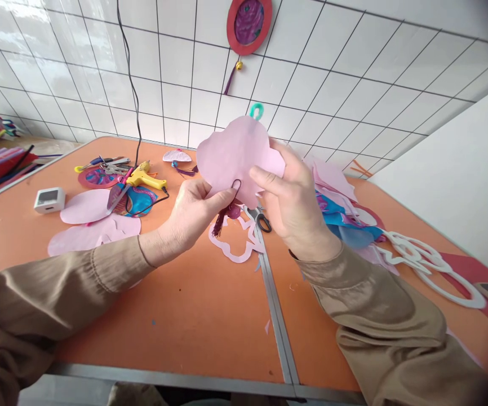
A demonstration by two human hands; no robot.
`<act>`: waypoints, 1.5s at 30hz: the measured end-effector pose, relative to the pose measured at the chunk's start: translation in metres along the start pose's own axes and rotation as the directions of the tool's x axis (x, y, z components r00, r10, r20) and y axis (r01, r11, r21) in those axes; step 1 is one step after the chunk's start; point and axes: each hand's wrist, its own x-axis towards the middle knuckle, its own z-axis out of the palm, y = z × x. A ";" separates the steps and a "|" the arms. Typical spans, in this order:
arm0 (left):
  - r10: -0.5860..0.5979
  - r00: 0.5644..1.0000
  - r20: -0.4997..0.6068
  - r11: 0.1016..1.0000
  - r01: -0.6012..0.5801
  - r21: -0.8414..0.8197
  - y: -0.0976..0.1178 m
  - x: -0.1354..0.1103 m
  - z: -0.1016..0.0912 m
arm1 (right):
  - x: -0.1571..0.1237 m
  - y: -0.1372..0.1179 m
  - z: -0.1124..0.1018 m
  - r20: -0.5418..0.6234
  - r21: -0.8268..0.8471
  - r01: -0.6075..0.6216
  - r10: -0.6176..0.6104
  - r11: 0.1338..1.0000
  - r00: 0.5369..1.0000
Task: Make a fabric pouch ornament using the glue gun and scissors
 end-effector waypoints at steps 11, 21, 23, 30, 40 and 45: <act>0.044 0.998 -0.043 0.999 -0.046 -0.029 -0.001 0.001 -0.002 | -0.001 -0.009 -0.014 0.276 -0.642 0.643 -0.657 0.418 0.702; 0.048 0.999 -0.015 0.999 -0.048 -0.018 0.003 0.000 0.001 | -0.004 0.001 -0.012 0.315 -0.627 0.591 -0.529 0.507 0.788; 0.042 0.999 -0.013 0.999 -0.043 -0.006 0.003 0.000 0.001 | -0.004 0.000 -0.012 0.328 -0.616 0.595 -0.519 0.516 0.789; 0.027 1.000 -0.008 1.000 -0.027 -0.006 0.003 0.000 0.000 | 0.001 -0.007 -0.015 0.353 -0.580 0.599 -0.492 0.553 0.796; -0.020 0.999 0.041 1.000 0.021 -0.013 0.004 -0.002 0.001 | 0.013 -0.022 -0.024 0.561 -0.536 0.737 -0.478 0.413 0.676; -0.030 0.998 0.060 1.000 0.030 0.005 0.003 -0.002 0.000 | 0.015 -0.021 -0.023 0.534 -0.537 0.665 -0.402 0.520 0.744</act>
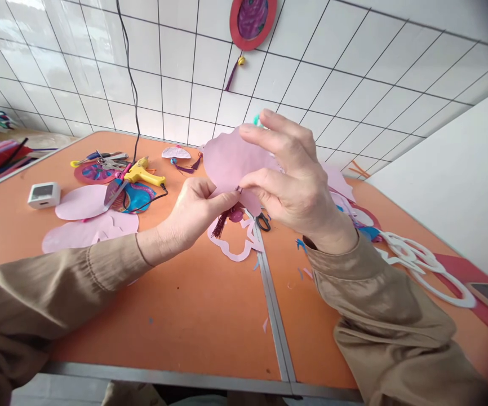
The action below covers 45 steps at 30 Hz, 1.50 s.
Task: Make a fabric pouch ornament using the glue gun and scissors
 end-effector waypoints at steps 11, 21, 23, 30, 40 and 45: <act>0.019 1.000 0.021 0.996 -0.021 0.083 -0.002 -0.001 -0.001 | 0.001 -0.009 0.000 -0.006 -0.076 -0.017 0.016 0.997 1.000; 0.066 0.997 0.029 0.978 -0.071 0.195 -0.009 0.000 -0.003 | -0.004 -0.007 0.002 -0.043 -0.068 -0.031 0.028 0.997 0.999; 0.074 0.997 0.022 0.969 -0.077 0.234 -0.010 -0.001 -0.004 | -0.007 -0.005 0.003 -0.060 -0.081 0.018 -0.023 0.997 0.998; 0.048 0.999 0.021 0.981 -0.051 0.190 -0.009 0.000 -0.004 | -0.012 -0.007 0.008 -0.096 0.016 -0.050 0.051 0.999 0.994; 0.071 0.997 0.018 0.997 -0.071 0.028 -0.003 0.000 -0.003 | -0.006 0.007 -0.002 -0.207 0.623 -0.286 0.506 0.728 0.837; 0.093 0.995 -0.029 0.996 -0.093 0.005 0.000 0.000 -0.001 | -0.003 0.010 0.002 0.149 0.857 -0.426 0.651 0.291 0.744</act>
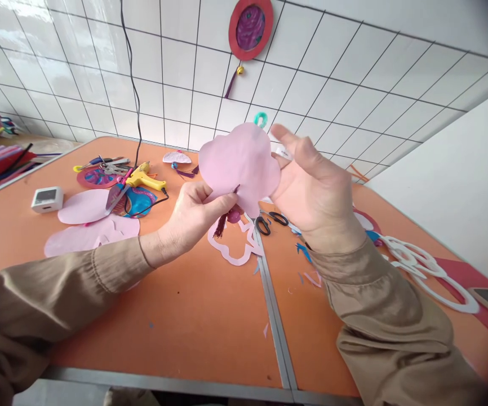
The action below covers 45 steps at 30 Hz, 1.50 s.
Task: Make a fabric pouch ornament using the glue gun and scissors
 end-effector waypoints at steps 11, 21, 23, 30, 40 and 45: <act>0.087 0.986 -0.144 0.996 -0.092 -0.022 -0.006 0.003 -0.005 | -0.004 0.026 0.025 0.310 0.237 -0.133 0.055 0.962 0.949; 0.086 0.989 -0.124 0.996 -0.088 -0.009 -0.007 0.002 0.000 | -0.014 0.027 0.036 0.221 0.194 -0.116 0.072 0.974 0.973; 0.090 0.990 -0.112 0.996 -0.090 0.001 -0.008 0.001 0.000 | -0.016 0.026 0.038 0.180 0.207 -0.114 0.076 0.972 0.981; 0.104 0.990 -0.091 0.993 -0.098 0.068 -0.008 -0.002 0.002 | -0.023 0.027 0.043 0.056 0.212 -0.132 0.123 0.968 0.991; 0.067 0.998 0.015 0.994 -0.068 0.086 -0.018 -0.003 -0.006 | -0.024 0.023 0.045 0.005 0.293 -0.128 0.133 0.947 0.991; 0.015 1.000 -0.015 0.997 -0.014 0.077 -0.021 -0.002 -0.004 | -0.024 0.023 0.043 0.063 0.249 -0.184 0.174 0.951 0.983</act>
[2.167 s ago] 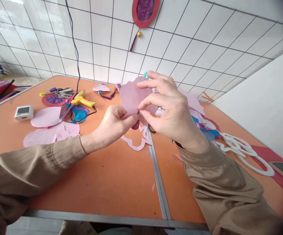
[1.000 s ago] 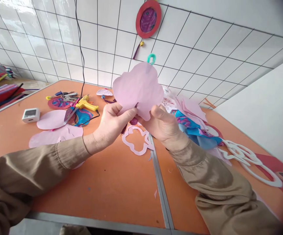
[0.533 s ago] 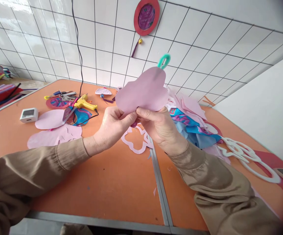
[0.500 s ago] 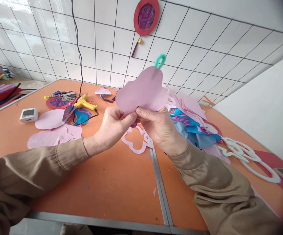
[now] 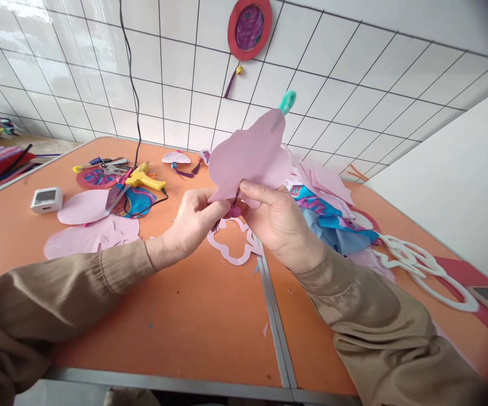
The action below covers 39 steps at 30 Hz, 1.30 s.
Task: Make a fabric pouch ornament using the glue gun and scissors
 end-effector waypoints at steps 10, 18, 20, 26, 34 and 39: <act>-0.006 1.000 0.011 1.000 0.006 -0.002 0.000 0.001 0.001 | 0.000 0.002 -0.002 0.028 -0.016 -0.032 0.032 0.999 0.999; 0.005 0.999 0.051 0.999 -0.003 -0.041 -0.003 0.002 -0.001 | 0.001 0.002 -0.003 -0.034 -0.006 -0.033 0.032 0.999 0.999; -0.011 0.999 0.049 0.999 0.012 -0.033 -0.004 0.002 -0.002 | 0.001 0.002 -0.003 -0.037 0.013 -0.036 0.037 0.999 0.999; -0.029 0.998 0.051 0.999 0.028 0.026 -0.001 0.001 -0.001 | 0.002 0.003 -0.004 -0.004 0.001 -0.034 0.034 0.999 0.999; -0.022 0.999 0.046 1.000 0.021 0.003 -0.003 0.002 -0.001 | 0.006 0.003 -0.002 -0.064 0.068 -0.021 0.026 0.997 0.998; -0.037 0.998 0.057 0.999 0.036 0.022 -0.007 0.002 -0.003 | 0.005 -0.001 0.001 -0.064 0.126 -0.057 0.066 0.990 0.996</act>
